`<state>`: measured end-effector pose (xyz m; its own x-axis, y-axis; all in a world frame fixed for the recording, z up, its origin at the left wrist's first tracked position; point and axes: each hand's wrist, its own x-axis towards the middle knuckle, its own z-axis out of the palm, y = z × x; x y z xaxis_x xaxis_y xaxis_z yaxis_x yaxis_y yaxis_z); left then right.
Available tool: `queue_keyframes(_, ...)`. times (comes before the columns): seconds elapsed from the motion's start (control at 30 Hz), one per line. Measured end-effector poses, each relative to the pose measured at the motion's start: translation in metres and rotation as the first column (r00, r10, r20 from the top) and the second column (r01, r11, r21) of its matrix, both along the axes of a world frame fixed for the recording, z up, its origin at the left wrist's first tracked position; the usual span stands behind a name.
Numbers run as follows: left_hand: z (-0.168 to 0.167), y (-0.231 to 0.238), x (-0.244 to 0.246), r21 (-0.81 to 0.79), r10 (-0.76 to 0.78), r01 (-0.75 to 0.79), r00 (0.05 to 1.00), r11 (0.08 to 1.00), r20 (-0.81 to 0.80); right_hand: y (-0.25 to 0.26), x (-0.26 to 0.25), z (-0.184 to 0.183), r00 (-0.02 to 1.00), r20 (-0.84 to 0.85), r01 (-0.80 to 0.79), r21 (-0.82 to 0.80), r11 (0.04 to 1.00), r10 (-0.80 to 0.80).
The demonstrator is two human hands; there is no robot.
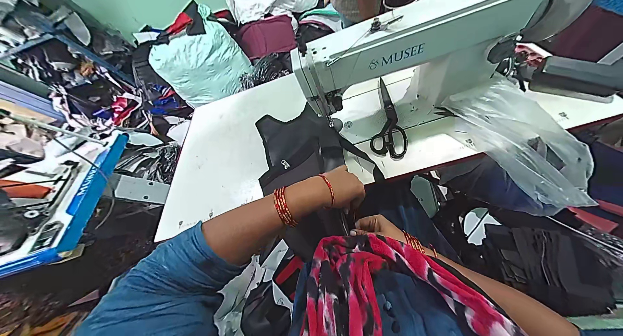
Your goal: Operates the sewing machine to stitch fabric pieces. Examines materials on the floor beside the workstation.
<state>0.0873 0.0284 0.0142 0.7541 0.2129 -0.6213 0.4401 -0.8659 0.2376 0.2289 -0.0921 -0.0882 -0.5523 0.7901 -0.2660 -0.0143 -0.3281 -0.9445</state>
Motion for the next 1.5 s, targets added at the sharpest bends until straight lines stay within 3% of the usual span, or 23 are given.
queue_keyframes(0.13, 0.012, 0.030, 0.003, 0.119, 0.089, -0.079, 0.993, 0.990, -0.082, -0.001, 0.000, 0.003, 1.000, 0.007, 0.004, -0.072, 0.997, -0.004)
queue_keyframes(0.27, 0.010, 0.043, 0.018, 0.124, 0.077, -0.052, 0.974, 0.991, -0.211, 0.001, 0.001, 0.009, 0.998, 0.063, -0.017, -0.076, 0.997, 0.022)
queue_keyframes(0.47, -0.006, 0.048, 0.021, 0.102, 0.036, -0.018, 0.983, 0.995, -0.179, 0.004, 0.002, 0.013, 0.967, 0.235, -0.112, 0.036, 0.993, 0.100)
queue_keyframes(0.7, -0.016, 0.051, 0.019, 0.118, 0.040, -0.023, 0.989, 0.993, -0.142, 0.004, 0.003, 0.014, 0.963, 0.244, -0.138, 0.076, 0.987, 0.116)
queue_keyframes(0.87, -0.020, 0.061, 0.004, 0.184, 0.186, -0.198, 0.979, 0.963, 0.078, 0.003, 0.004, 0.013, 0.972, 0.213, -0.120, 0.069, 0.990, 0.103)
queue_keyframes(1.07, -0.034, 0.078, -0.013, 0.097, 0.303, -0.315, 0.945, 0.944, 0.123, 0.003, 0.004, 0.009, 0.976, 0.197, -0.112, 0.083, 0.990, 0.094)
queue_keyframes(1.23, -0.034, 0.086, -0.025, 0.030, 0.513, -0.534, 0.826, 0.845, 0.233, 0.004, 0.006, 0.006, 0.977, 0.186, -0.116, 0.074, 0.991, 0.100)
queue_keyframes(1.4, -0.036, 0.086, -0.034, 0.029, 0.750, -0.797, 0.579, 0.603, 0.320, 0.005, 0.007, 0.007, 0.973, 0.195, -0.135, 0.069, 0.988, 0.119)
queue_keyframes(1.5, -0.034, 0.087, -0.034, -0.015, 0.833, -0.871, 0.465, 0.492, 0.301, 0.004, 0.008, 0.006, 0.976, 0.184, -0.134, 0.073, 0.988, 0.118)
